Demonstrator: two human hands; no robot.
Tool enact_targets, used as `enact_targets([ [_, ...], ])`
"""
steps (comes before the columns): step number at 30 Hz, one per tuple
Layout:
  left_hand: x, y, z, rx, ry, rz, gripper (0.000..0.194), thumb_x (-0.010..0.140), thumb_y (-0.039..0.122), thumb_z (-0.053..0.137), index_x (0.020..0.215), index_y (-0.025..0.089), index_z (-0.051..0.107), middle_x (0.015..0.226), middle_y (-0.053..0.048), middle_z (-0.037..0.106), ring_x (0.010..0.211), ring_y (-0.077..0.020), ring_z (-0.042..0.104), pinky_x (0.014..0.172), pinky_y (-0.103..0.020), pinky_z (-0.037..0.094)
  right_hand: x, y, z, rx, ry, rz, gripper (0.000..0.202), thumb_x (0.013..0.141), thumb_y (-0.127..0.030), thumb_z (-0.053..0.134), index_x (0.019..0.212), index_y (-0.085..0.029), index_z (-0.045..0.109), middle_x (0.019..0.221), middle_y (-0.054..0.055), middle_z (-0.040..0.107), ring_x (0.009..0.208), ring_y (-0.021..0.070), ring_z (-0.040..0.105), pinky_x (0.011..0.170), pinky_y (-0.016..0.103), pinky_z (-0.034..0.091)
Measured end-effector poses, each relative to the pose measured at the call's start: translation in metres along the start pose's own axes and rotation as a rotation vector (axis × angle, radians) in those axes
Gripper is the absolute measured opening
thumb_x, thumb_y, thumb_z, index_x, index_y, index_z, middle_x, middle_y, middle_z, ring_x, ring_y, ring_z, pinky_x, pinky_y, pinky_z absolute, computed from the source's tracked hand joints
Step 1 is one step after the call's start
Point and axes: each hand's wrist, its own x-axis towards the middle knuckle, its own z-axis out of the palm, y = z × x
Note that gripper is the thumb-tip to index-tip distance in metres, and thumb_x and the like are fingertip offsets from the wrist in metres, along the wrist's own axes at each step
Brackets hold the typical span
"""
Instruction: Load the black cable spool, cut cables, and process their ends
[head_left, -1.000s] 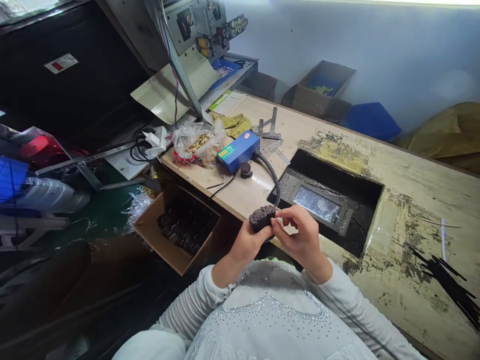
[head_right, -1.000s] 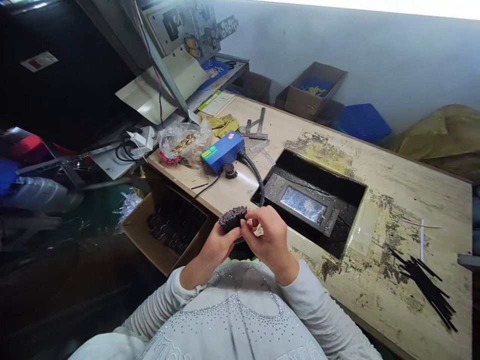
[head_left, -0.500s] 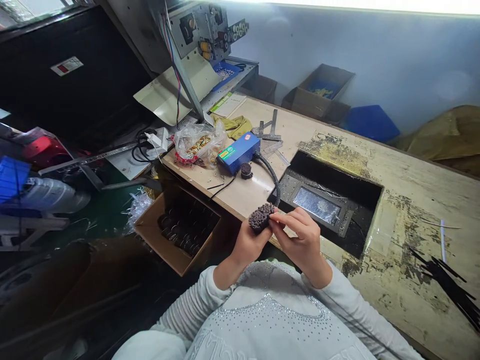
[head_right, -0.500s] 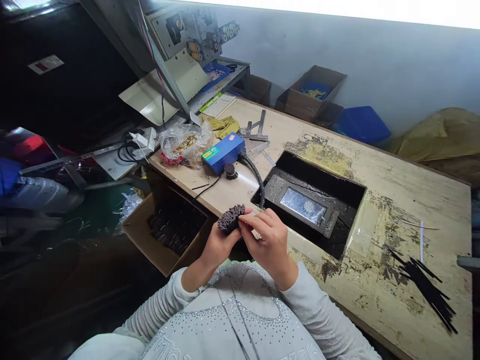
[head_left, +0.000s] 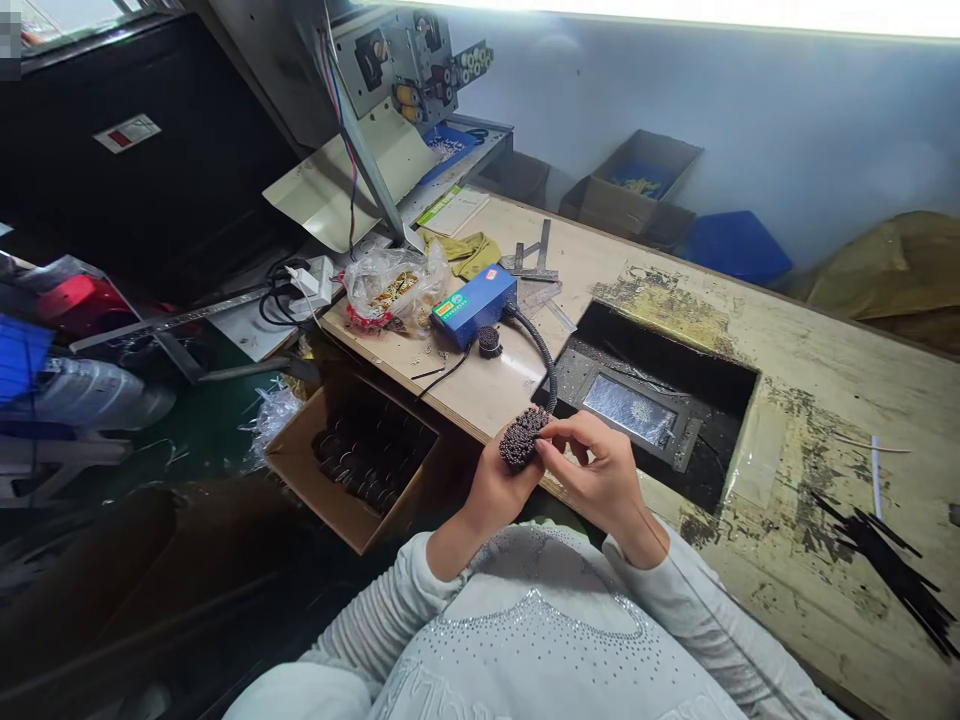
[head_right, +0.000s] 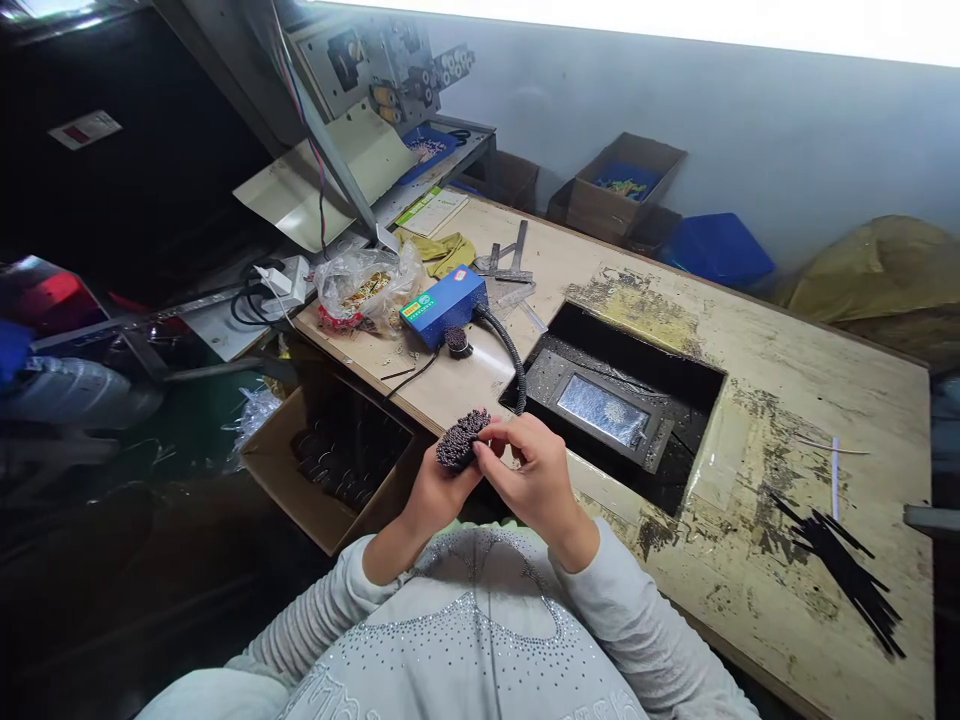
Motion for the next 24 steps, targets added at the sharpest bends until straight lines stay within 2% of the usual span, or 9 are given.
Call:
enact_targets([
  [4,0.004,-0.001,0.005,-0.097,0.022,-0.065,0.043,0.07,0.037,0.078,0.108,0.017,0.069,0.111,-0.009,0.072,0.106,-0.0255,0.065,0.099,-0.038,0.049,-0.003,0.005,0.002,0.095,0.005,0.102,0.004,0.077,-0.022,0.064,0.077,-0.019,0.067,0.062,-0.001,0.058,0.053,0.01,0.045,0.049,0.024,0.036],
  [11,0.007,-0.004,0.013,-0.35,0.071,-0.244,0.039,0.061,0.028,0.083,0.096,0.017,0.071,0.096,-0.004,0.073,0.092,-0.0202,0.066,0.093,-0.035,0.049,-0.014,0.018,0.008,0.415,0.112,0.36,0.009,0.075,-0.027,0.066,0.076,-0.019,0.063,0.06,-0.004,0.053,0.051,0.0089,0.041,0.048,0.022,0.036],
  [15,0.011,-0.004,0.021,-0.468,0.108,-0.311,0.038,0.058,0.027,0.083,0.092,0.017,0.07,0.091,-0.003,0.072,0.089,-0.0177,0.066,0.089,-0.031,0.05,-0.019,0.027,0.01,0.52,0.181,0.401,0.017,0.074,-0.035,0.069,0.075,-0.02,0.061,0.059,-0.004,0.05,0.054,0.0104,0.043,0.052,0.023,0.04],
  [19,0.016,-0.006,0.031,-0.442,0.125,-0.306,0.034,0.06,0.025,0.081,0.09,0.017,0.07,0.088,-0.002,0.071,0.086,-0.0154,0.065,0.087,-0.029,0.05,-0.024,0.04,0.011,0.565,0.245,0.424,0.023,0.074,-0.041,0.069,0.075,-0.02,0.06,0.058,-0.004,0.048,0.055,0.0111,0.043,0.053,0.024,0.041],
  [24,0.026,-0.017,0.038,-0.303,0.094,-0.263,0.033,0.061,0.028,0.08,0.089,0.016,0.068,0.087,-0.003,0.07,0.08,-0.0148,0.065,0.079,-0.028,0.053,-0.028,0.061,0.004,0.617,0.291,0.457,0.022,0.073,-0.039,0.071,0.08,-0.02,0.062,0.066,-0.002,0.054,0.058,0.0108,0.045,0.056,0.024,0.042],
])
